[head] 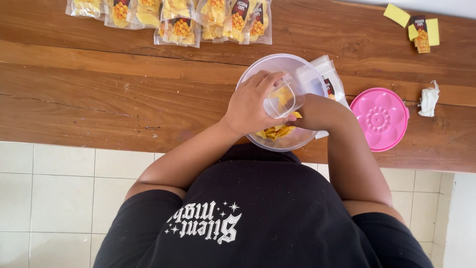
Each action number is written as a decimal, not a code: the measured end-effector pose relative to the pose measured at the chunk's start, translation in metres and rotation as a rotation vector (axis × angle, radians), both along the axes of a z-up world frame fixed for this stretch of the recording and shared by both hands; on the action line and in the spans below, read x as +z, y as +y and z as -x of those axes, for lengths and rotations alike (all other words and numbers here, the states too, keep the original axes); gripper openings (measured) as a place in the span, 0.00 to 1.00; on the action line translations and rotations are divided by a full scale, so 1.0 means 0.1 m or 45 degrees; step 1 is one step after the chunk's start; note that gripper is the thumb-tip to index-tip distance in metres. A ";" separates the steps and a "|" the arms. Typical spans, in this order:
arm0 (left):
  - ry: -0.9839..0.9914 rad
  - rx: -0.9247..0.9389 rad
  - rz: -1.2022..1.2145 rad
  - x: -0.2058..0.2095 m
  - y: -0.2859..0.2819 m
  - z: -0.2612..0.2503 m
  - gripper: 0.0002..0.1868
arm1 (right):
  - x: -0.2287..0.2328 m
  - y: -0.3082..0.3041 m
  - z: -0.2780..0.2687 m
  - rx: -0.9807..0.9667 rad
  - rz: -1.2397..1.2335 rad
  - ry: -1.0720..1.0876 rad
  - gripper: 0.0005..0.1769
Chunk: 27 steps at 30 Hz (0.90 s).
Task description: Manually filling small plastic bags with cassava chips from a large bowl and arranging the finished packages on a table.
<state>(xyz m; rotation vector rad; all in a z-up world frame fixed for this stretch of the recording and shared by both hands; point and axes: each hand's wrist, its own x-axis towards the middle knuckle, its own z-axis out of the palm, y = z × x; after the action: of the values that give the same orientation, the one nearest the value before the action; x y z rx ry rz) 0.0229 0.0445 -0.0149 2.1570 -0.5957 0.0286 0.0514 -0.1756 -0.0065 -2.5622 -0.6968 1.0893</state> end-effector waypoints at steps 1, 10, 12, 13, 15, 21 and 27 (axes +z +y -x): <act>-0.005 0.005 0.000 -0.02 0.01 -0.01 0.43 | 0.03 -0.05 -0.02 0.005 0.000 -0.005 0.16; -0.219 0.116 0.015 -0.30 -0.07 0.03 0.44 | 0.53 -0.37 0.28 -0.246 -0.510 -0.805 0.10; -0.227 0.110 0.015 -0.29 -0.06 0.02 0.43 | 0.57 -0.29 0.29 -0.337 -0.520 -0.531 0.07; -0.228 0.112 0.019 -0.22 -0.04 -0.01 0.43 | 0.53 -0.27 0.26 -0.334 -0.517 -0.532 0.07; 0.051 -0.049 -0.057 -0.08 0.02 -0.04 0.41 | 0.43 -0.23 0.22 -0.340 -0.318 -0.326 0.07; 0.079 -0.078 -0.093 0.00 0.02 -0.05 0.42 | 0.38 -0.46 0.24 -0.424 -0.915 -0.971 0.12; 0.103 -0.043 -0.088 0.01 0.01 -0.04 0.42 | 0.29 0.00 0.35 -0.476 -1.133 -1.008 0.11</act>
<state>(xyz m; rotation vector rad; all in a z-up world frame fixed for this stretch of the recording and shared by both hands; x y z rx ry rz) 0.0266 0.0457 -0.0139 2.2029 -0.5944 -0.0982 0.0161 -0.1753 0.0223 -2.0790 -0.6100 -0.3619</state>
